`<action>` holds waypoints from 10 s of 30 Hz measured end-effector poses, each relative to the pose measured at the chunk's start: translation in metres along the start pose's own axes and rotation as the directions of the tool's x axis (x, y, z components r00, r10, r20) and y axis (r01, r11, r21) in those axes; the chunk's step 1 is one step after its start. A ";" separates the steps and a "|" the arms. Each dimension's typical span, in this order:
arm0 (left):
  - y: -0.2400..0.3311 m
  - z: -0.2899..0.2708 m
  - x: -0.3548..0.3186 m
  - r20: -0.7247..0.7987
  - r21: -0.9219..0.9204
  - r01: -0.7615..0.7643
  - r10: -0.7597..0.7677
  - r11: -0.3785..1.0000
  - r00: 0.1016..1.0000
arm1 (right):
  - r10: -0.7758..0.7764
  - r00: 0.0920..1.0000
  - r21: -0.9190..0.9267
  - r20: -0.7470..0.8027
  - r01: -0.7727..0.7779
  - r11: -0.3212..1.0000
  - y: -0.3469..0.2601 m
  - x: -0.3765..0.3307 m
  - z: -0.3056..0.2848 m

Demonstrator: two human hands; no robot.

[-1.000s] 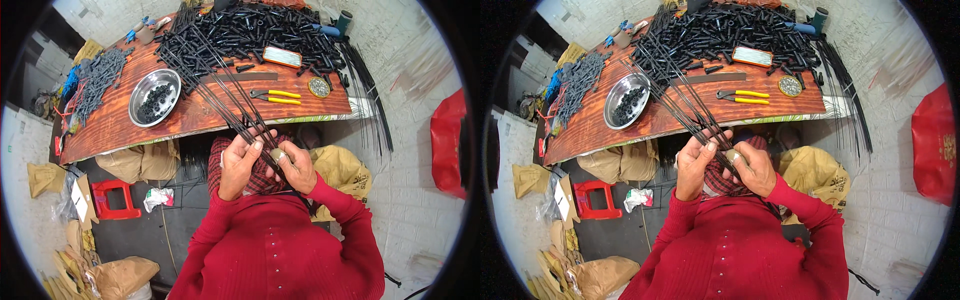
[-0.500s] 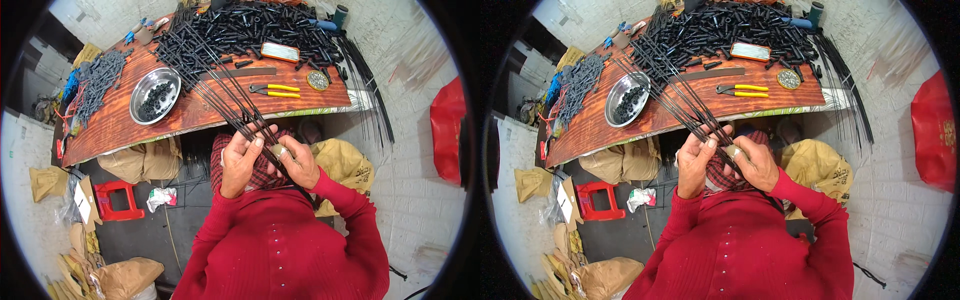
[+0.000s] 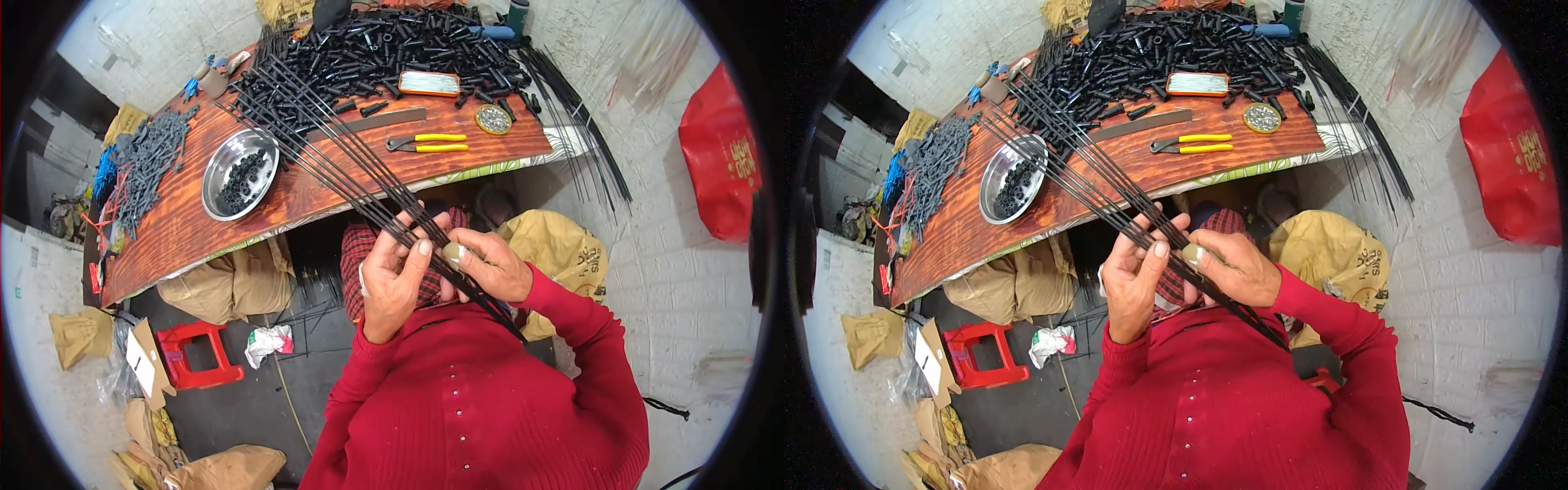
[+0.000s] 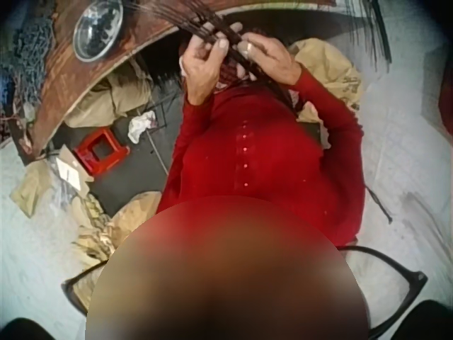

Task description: Assembling bundles of black rods by fitting plastic connectors onto the ends.

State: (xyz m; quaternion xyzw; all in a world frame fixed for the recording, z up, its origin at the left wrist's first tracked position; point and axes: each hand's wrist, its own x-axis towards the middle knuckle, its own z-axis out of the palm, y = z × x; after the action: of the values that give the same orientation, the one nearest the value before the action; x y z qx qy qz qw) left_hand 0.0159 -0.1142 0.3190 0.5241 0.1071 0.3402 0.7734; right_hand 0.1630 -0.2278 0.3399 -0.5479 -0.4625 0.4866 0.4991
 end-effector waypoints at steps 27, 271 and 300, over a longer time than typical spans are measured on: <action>-0.113 -0.097 0.086 -0.073 0.002 0.439 -0.438 0.899 0.896 | 0.362 0.931 0.454 -0.045 -0.304 0.838 0.137 0.091 -0.011; 0.042 -0.091 0.140 0.283 0.721 -0.350 0.207 0.598 0.936 | -0.642 0.722 -0.611 0.259 0.637 0.470 0.040 0.215 -0.049; 0.041 -0.088 0.146 0.292 0.746 -0.385 0.254 0.544 0.922 | -0.365 0.860 -0.917 -0.356 -0.246 0.315 0.078 0.305 -0.245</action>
State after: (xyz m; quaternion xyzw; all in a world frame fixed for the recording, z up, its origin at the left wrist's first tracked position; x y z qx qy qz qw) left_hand 0.0614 0.0529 0.3453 0.8451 0.0906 0.3526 0.3916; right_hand 0.4384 0.0458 0.2477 -0.8214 -0.5298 -0.0593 0.2029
